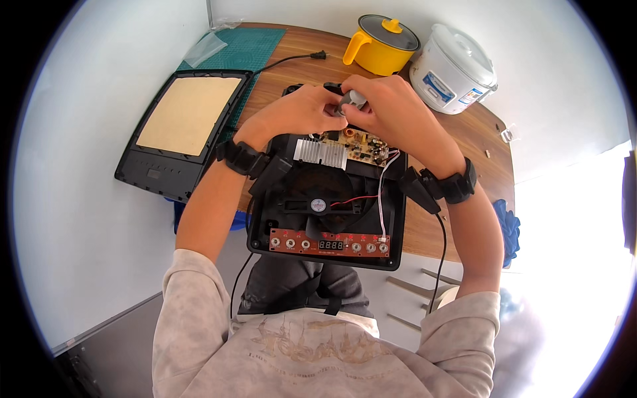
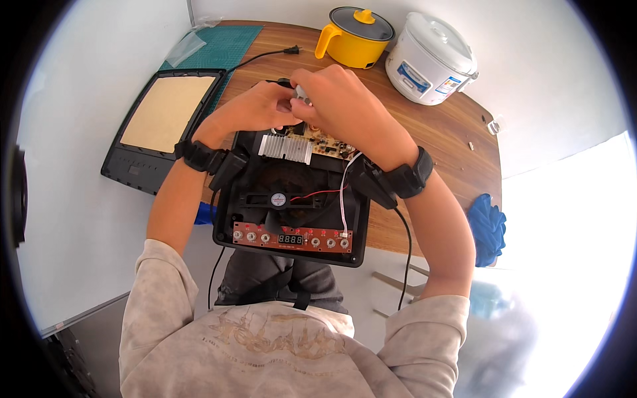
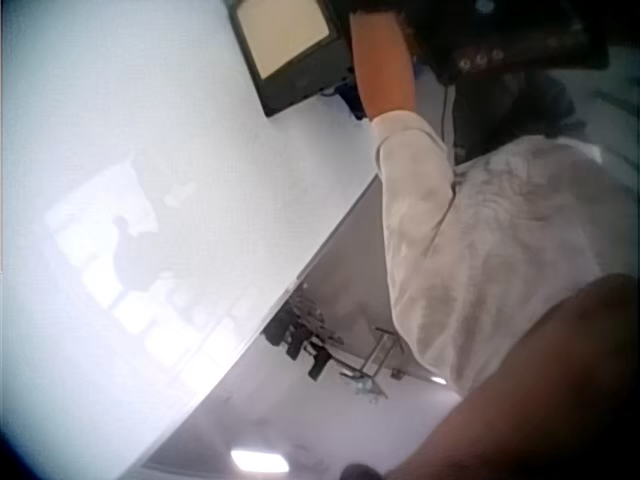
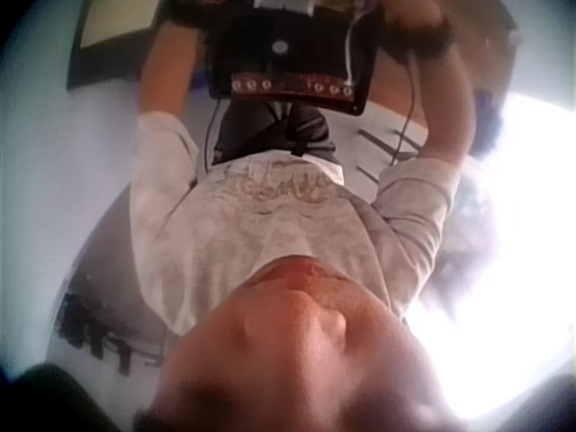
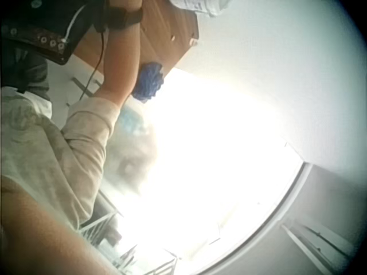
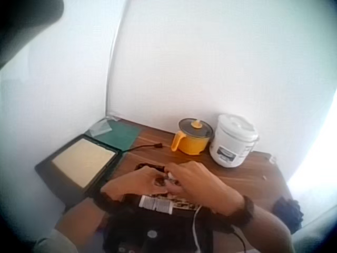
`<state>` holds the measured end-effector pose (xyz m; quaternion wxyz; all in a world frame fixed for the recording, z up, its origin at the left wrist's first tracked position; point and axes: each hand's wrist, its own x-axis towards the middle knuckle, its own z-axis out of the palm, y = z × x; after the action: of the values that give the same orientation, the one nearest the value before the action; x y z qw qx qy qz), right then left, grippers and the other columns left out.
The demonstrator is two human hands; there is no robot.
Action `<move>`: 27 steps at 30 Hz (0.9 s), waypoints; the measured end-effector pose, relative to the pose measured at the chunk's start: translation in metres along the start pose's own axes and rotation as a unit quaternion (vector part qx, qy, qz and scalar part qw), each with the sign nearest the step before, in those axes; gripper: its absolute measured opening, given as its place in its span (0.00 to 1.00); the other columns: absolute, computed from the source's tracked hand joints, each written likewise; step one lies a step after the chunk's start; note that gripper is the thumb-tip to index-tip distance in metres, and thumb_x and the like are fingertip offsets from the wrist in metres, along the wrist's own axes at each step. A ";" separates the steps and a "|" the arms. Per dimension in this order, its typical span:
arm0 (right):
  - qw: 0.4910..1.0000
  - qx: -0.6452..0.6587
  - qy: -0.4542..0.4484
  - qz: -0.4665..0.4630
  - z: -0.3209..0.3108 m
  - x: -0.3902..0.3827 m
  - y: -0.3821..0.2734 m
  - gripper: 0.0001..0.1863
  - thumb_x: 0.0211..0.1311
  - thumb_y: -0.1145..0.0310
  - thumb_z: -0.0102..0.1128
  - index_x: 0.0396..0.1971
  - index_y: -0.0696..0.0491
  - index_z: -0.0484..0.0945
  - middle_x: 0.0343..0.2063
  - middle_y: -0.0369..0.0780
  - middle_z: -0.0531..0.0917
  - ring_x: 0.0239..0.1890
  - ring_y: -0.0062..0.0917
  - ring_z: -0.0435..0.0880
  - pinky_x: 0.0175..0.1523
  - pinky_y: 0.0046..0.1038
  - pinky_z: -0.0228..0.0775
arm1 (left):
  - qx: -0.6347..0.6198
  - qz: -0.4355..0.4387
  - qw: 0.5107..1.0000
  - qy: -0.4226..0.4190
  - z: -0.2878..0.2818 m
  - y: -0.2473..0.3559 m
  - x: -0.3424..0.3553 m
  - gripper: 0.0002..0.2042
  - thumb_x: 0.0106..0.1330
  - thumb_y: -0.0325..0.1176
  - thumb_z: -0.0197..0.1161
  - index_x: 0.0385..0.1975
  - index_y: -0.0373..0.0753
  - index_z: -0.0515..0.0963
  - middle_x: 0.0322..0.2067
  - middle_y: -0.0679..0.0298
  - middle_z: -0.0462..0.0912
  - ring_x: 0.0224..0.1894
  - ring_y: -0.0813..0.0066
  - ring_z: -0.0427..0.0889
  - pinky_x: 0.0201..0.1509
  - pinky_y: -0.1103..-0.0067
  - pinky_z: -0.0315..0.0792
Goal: The person uses a screwdriver to tighten screws on a circuit board inside an open black appliance. They then place a red fan blade onto the central motor shaft and spin it by hand.
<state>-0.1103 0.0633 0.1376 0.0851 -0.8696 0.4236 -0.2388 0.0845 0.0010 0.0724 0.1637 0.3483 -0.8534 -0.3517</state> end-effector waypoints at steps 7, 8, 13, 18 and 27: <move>0.988 -0.137 -0.002 -0.072 0.002 0.013 0.005 0.20 0.64 0.56 0.65 0.29 0.62 0.81 0.20 0.51 0.81 0.30 0.47 0.85 0.37 0.40 0.78 | -0.044 -0.047 0.998 -0.027 -0.004 0.013 -0.004 0.15 0.67 0.40 0.67 0.43 0.34 0.84 0.31 0.63 0.86 0.21 0.76 0.82 0.30 0.79 0.77; 0.984 -0.158 -0.002 -0.079 0.004 0.016 0.005 0.21 0.65 0.55 0.65 0.28 0.61 0.82 0.20 0.50 0.81 0.29 0.46 0.85 0.37 0.40 0.78 | -0.045 -0.053 0.997 -0.023 -0.004 0.011 -0.004 0.15 0.67 0.40 0.67 0.44 0.35 0.84 0.31 0.63 0.86 0.21 0.76 0.82 0.29 0.79 0.77; 0.984 -0.164 0.018 -0.062 0.016 0.026 0.001 0.25 0.65 0.50 0.64 0.23 0.61 0.82 0.19 0.49 0.82 0.27 0.44 0.85 0.35 0.39 0.79 | -0.030 -0.025 0.999 -0.023 0.001 -0.011 -0.004 0.14 0.68 0.40 0.67 0.46 0.37 0.84 0.33 0.64 0.86 0.20 0.77 0.81 0.28 0.79 0.76; 0.979 -0.200 0.046 -0.016 0.022 0.022 0.002 0.29 0.63 0.45 0.63 0.17 0.58 0.82 0.14 0.46 0.80 0.19 0.41 0.83 0.27 0.39 0.77 | -0.099 0.025 0.995 -0.013 0.006 -0.006 -0.006 0.11 0.71 0.35 0.64 0.47 0.39 0.85 0.33 0.65 0.85 0.25 0.79 0.81 0.29 0.80 0.77; 0.955 -0.295 0.019 0.002 0.018 0.024 -0.003 0.32 0.68 0.41 0.56 0.15 0.55 0.80 0.12 0.43 0.79 0.18 0.39 0.82 0.24 0.37 0.73 | -0.018 0.136 0.985 0.105 0.016 -0.006 -0.004 0.09 0.68 0.32 0.66 0.42 0.36 0.85 0.32 0.59 0.86 0.32 0.64 0.82 0.43 0.72 0.77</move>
<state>-0.0864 0.0455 0.1310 -0.1827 -0.8504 0.4785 -0.1200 0.0816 0.0085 0.0572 0.3045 0.2610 -0.8644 -0.3033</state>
